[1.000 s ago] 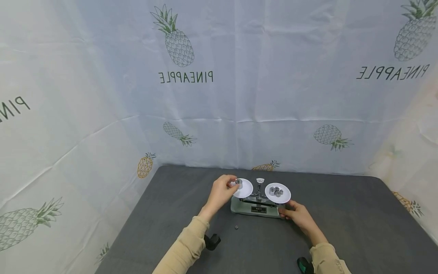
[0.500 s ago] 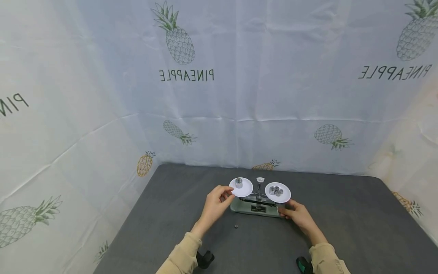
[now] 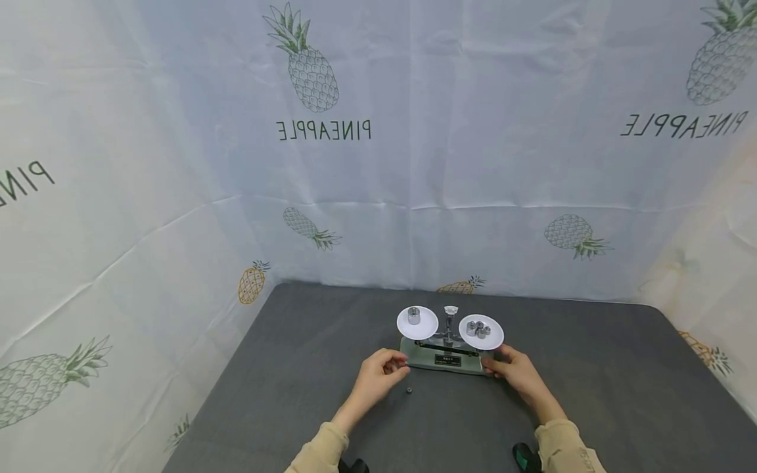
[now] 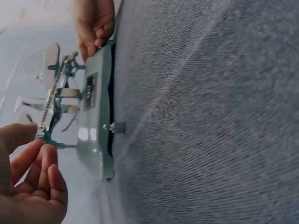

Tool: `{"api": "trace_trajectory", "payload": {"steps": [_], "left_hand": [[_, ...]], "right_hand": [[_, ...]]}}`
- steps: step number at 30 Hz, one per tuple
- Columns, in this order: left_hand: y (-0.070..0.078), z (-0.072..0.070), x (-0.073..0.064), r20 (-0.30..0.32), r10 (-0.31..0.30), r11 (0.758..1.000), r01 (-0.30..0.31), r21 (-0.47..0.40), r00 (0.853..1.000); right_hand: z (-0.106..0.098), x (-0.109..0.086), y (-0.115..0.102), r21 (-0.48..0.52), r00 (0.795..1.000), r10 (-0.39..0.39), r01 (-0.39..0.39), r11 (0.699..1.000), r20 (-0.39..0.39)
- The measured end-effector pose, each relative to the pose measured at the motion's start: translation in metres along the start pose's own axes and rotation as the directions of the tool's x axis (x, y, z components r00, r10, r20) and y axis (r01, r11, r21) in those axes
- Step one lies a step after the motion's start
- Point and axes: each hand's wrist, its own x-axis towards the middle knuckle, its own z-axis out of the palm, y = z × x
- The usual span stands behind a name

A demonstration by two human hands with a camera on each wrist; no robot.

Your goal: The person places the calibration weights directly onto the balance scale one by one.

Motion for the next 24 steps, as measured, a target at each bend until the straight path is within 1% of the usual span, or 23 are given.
{"api": "trace_trajectory", "payload": {"steps": [2, 5, 9, 17, 24], "left_hand": [[-0.002, 0.001, -0.002, 0.048, -0.029, 1.0, 0.029, 0.004, 0.998], [-0.004, 0.003, -0.005, 0.122, -0.069, 0.998, 0.068, 0.014, 0.99], [-0.008, 0.005, -0.007, 0.181, -0.104, 0.995, 0.103, 0.014, 0.978], [-0.016, 0.011, -0.008, 0.253, -0.118, 0.993, 0.117, 0.019, 0.96], [-0.015, 0.012, -0.007, 0.255, -0.124, 0.992, 0.115, 0.048, 0.959]], "right_hand": [[0.0, 0.0, 0.0, 0.001, 1.0, 0.002, -0.002, 1.0, 0.0], [0.001, 0.0, 0.0, 0.003, 1.0, 0.004, -0.004, 1.0, -0.002], [0.001, -0.001, 0.0, 0.007, 1.0, 0.001, -0.001, 1.0, -0.001], [0.001, 0.0, 0.002, 0.007, 1.0, -0.006, 0.006, 1.0, 0.001], [0.001, 0.0, 0.001, 0.016, 1.0, 0.0, 0.0, 1.0, 0.001]]}}
